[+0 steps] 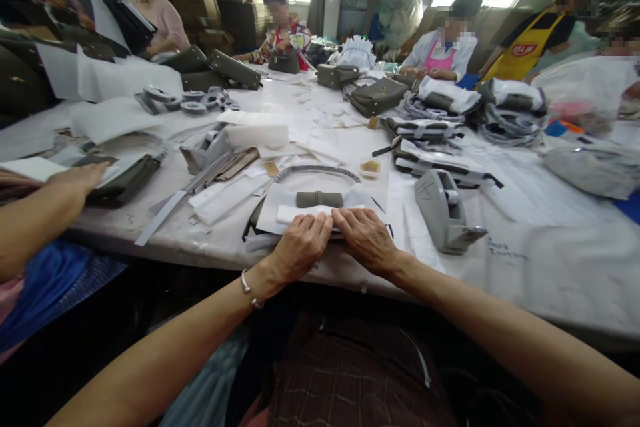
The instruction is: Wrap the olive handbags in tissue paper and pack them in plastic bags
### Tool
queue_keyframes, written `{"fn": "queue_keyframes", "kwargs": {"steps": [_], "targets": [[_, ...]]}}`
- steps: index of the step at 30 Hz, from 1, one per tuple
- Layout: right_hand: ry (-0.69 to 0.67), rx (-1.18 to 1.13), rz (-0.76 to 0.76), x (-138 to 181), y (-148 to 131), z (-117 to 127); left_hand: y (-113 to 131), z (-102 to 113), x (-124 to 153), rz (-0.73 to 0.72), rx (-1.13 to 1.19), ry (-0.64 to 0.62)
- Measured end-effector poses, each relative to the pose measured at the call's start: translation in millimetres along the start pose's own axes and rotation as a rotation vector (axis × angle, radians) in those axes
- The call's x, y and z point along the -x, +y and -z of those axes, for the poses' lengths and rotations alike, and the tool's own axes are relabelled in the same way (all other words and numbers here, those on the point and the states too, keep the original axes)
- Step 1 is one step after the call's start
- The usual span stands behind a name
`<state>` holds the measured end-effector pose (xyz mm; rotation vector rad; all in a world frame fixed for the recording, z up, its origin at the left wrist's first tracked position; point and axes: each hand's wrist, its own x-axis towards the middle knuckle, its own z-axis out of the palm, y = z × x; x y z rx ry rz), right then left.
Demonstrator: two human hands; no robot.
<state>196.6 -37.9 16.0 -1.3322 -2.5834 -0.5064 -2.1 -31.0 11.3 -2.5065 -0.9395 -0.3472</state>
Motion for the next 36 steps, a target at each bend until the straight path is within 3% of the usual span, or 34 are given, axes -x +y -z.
{"fn": "queue_keyframes", "kwargs": {"steps": [5,9,14,18,20,22,25,28,31,36], "targets": [[-0.007,-0.017,0.051,-14.6,8.4,-1.0,4.2,1.8,-6.9,0.079,-0.009,0.017],[-0.075,-0.069,0.007,-21.9,-1.5,9.2,4.3,-6.9,-6.0,0.143,-0.093,0.154],[-0.149,-0.262,-0.047,-26.2,-4.4,31.2,-1.0,-19.3,10.8,0.09,-0.03,0.268],[-0.011,-0.601,-0.275,-38.2,48.8,34.5,1.2,-25.5,23.4,0.108,0.01,0.301],[0.086,-0.523,-0.426,-47.5,87.1,21.1,2.6,-27.1,25.6,0.133,0.038,0.322],[0.02,-0.358,-0.53,-56.8,121.9,-1.0,3.5,-27.7,26.1,0.152,0.063,0.362],[-0.203,-0.179,-0.654,-67.7,156.7,-38.7,4.7,-27.5,26.3,0.177,0.091,0.38],[-0.364,-0.156,-0.727,-73.9,173.0,-66.7,5.7,-26.8,26.3,0.192,0.106,0.382],[-0.437,-0.206,-0.735,-74.1,181.4,-77.7,6.0,-25.6,25.3,0.207,0.114,0.392],[-0.271,-0.243,-0.721,-54.2,189.1,-57.8,4.0,-21.5,23.3,0.239,0.117,0.406]]}}
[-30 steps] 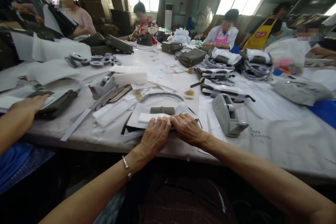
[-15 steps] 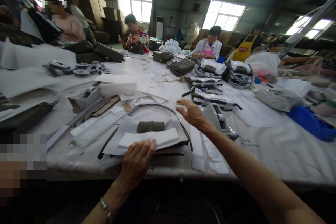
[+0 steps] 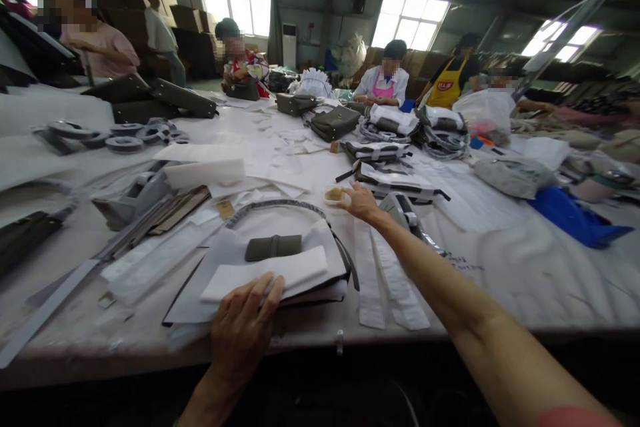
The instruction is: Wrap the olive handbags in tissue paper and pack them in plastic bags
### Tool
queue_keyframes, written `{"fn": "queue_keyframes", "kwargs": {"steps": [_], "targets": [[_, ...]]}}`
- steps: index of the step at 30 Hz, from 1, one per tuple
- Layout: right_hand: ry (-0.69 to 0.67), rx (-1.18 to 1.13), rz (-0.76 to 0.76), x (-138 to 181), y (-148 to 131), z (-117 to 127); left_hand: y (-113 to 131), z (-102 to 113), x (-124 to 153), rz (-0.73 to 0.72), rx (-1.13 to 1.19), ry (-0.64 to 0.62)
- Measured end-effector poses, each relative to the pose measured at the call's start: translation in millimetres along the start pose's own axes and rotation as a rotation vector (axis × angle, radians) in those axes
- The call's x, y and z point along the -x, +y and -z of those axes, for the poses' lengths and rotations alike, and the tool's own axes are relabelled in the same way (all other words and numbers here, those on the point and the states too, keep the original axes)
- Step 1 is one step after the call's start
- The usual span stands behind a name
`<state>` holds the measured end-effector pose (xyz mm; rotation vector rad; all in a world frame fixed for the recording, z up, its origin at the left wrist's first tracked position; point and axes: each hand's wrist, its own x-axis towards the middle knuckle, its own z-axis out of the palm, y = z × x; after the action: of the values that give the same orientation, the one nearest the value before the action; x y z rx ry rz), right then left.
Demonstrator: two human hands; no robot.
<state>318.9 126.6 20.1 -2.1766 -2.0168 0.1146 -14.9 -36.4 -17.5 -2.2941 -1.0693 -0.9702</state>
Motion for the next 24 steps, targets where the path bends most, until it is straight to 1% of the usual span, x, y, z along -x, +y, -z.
{"fn": "queue_keyframes", "kwargs": {"steps": [3,5,8,11,13,15,19,24], "targets": [[0.104,-0.061,0.043,32.6,10.1,16.2,-2.6,2.3,-1.0,0.01,-0.013,0.005],[0.149,-0.139,0.076,61.2,14.8,20.5,-5.0,3.8,-1.4,0.025,-0.019,0.01],[0.182,-0.267,0.102,103.2,18.6,11.4,-8.4,5.7,-2.4,0.05,-0.016,0.023],[0.158,-0.275,0.102,132.1,21.2,-10.5,-11.0,6.4,-3.5,0.069,-0.025,0.035],[0.131,-0.26,0.094,142.0,23.4,-24.5,-12.0,5.9,-3.4,0.087,-0.036,0.043],[0.113,-0.259,0.073,146.0,26.2,-33.6,-12.4,5.1,-2.7,0.099,-0.035,0.043],[0.134,-0.273,0.072,146.9,31.5,-38.4,-11.9,4.9,-1.4,0.114,-0.029,0.033],[0.195,-0.243,0.144,150.3,34.5,-47.0,-11.3,7.6,-2.2,0.12,-0.022,0.04]]}}
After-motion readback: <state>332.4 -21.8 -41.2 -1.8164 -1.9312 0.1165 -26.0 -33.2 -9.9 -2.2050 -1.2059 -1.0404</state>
